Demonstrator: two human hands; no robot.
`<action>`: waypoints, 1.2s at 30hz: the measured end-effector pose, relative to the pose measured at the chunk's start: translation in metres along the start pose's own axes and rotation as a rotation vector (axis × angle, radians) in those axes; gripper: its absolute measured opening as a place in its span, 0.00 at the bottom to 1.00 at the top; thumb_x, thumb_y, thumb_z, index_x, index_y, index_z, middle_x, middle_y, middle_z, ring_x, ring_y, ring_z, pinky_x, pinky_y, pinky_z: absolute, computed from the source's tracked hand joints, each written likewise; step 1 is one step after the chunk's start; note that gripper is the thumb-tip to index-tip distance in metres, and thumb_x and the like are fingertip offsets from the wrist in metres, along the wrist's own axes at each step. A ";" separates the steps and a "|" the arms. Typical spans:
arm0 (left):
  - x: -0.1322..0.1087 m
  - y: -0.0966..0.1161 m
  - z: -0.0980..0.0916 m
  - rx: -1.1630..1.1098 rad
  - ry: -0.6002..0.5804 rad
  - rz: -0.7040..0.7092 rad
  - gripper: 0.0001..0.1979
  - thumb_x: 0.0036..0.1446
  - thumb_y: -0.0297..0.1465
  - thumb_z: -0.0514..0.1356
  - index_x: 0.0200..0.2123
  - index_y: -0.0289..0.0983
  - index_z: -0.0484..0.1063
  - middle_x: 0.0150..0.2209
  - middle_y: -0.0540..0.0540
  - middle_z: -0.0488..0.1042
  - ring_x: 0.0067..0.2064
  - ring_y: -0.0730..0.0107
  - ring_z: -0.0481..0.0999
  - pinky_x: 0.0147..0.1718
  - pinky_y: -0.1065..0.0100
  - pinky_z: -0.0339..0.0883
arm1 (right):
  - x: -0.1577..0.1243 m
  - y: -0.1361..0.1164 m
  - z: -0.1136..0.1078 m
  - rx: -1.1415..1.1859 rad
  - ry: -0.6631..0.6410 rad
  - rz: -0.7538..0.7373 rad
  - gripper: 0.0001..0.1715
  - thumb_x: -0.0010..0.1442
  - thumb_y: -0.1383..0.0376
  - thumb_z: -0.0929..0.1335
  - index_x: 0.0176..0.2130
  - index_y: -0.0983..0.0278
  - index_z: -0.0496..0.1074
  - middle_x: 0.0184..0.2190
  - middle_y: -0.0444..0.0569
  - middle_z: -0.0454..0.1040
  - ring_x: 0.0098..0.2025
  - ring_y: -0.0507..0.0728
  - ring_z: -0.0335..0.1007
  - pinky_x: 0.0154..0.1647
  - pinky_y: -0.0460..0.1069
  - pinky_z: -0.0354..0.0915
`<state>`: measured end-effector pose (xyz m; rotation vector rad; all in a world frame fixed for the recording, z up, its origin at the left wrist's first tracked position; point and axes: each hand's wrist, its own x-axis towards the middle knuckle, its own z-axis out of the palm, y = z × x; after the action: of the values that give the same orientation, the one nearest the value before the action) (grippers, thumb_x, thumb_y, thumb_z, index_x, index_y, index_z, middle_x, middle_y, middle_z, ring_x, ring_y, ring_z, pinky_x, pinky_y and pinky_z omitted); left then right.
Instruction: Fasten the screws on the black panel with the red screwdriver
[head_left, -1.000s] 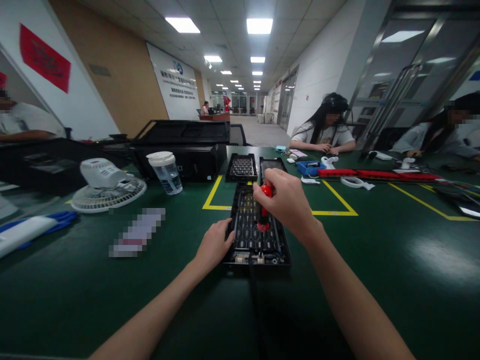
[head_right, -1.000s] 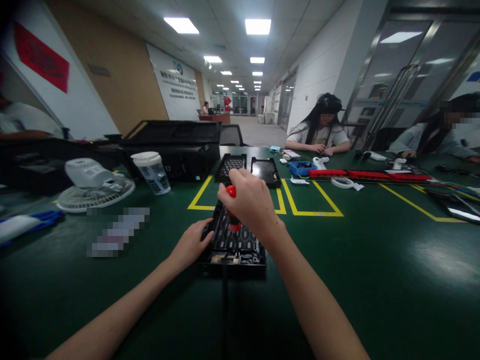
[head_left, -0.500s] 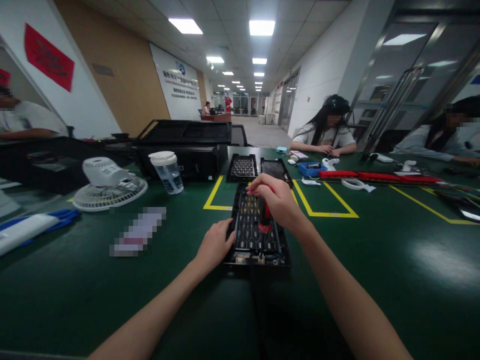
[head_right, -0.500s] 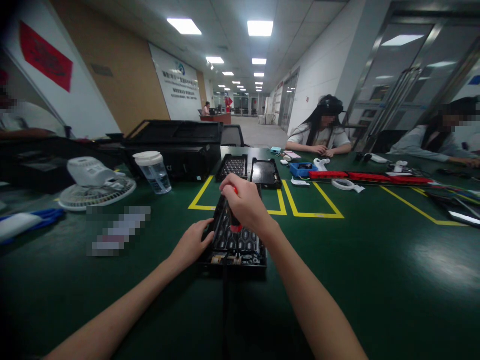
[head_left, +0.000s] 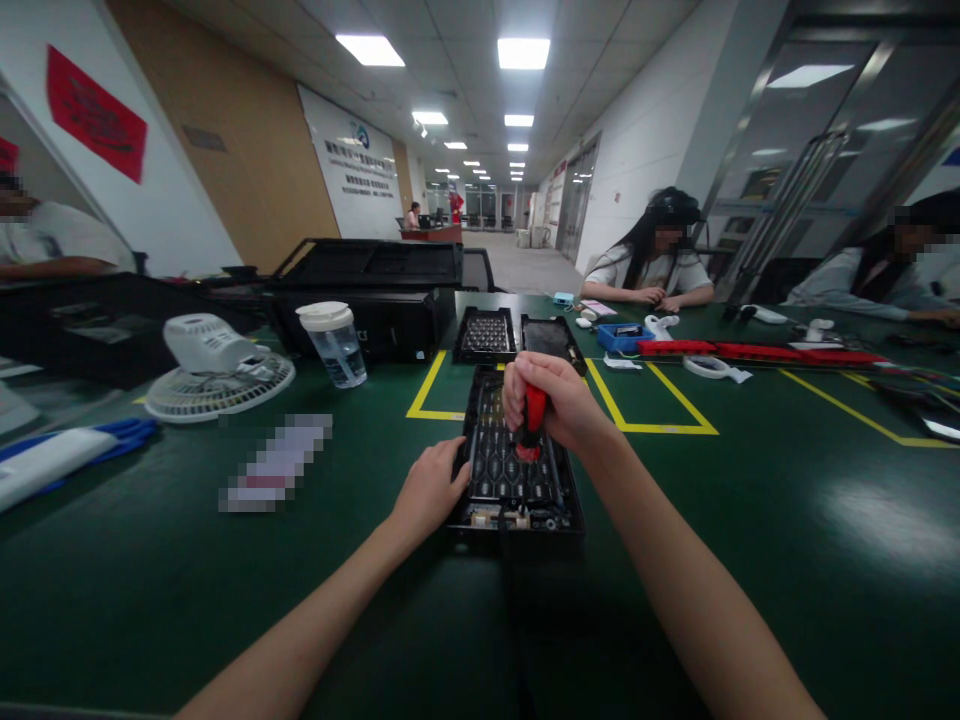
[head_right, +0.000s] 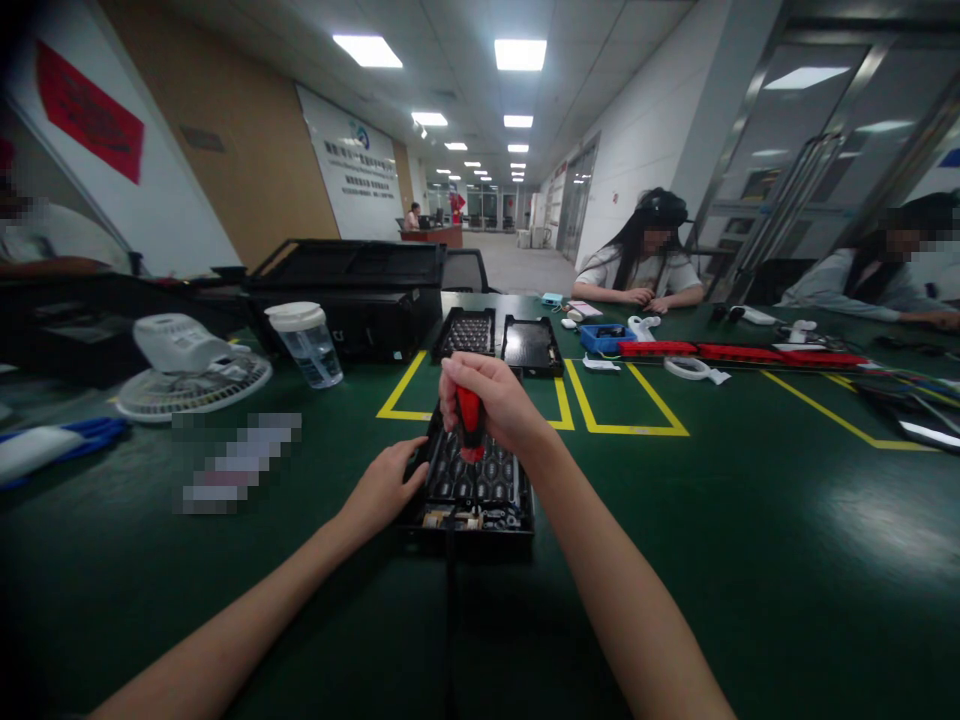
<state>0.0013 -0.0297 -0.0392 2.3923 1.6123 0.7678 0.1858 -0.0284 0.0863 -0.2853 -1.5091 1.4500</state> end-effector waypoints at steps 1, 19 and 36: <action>0.000 0.000 0.000 0.002 0.004 0.003 0.19 0.57 0.34 0.50 0.51 0.33 0.62 0.49 0.40 0.69 0.50 0.60 0.67 0.51 0.60 0.60 | 0.000 0.000 -0.001 0.027 -0.018 -0.004 0.17 0.60 0.64 0.58 0.22 0.67 0.64 0.18 0.43 0.64 0.18 0.49 0.63 0.20 0.45 0.61; 0.000 -0.002 0.002 0.012 0.018 0.011 0.19 0.57 0.33 0.51 0.51 0.32 0.63 0.49 0.40 0.69 0.49 0.60 0.68 0.51 0.59 0.60 | -0.004 -0.004 -0.012 0.133 -0.221 0.089 0.11 0.55 0.65 0.58 0.31 0.69 0.65 0.25 0.49 0.69 0.26 0.54 0.68 0.29 0.50 0.63; 0.000 -0.002 0.002 0.008 0.011 0.003 0.20 0.57 0.33 0.51 0.52 0.33 0.62 0.50 0.40 0.69 0.50 0.60 0.67 0.51 0.59 0.60 | -0.004 -0.006 -0.011 0.095 -0.253 0.110 0.10 0.56 0.64 0.61 0.34 0.69 0.66 0.28 0.49 0.70 0.28 0.54 0.68 0.32 0.50 0.63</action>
<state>0.0004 -0.0289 -0.0417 2.4007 1.6185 0.7778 0.1991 -0.0262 0.0871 -0.1321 -1.6395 1.6902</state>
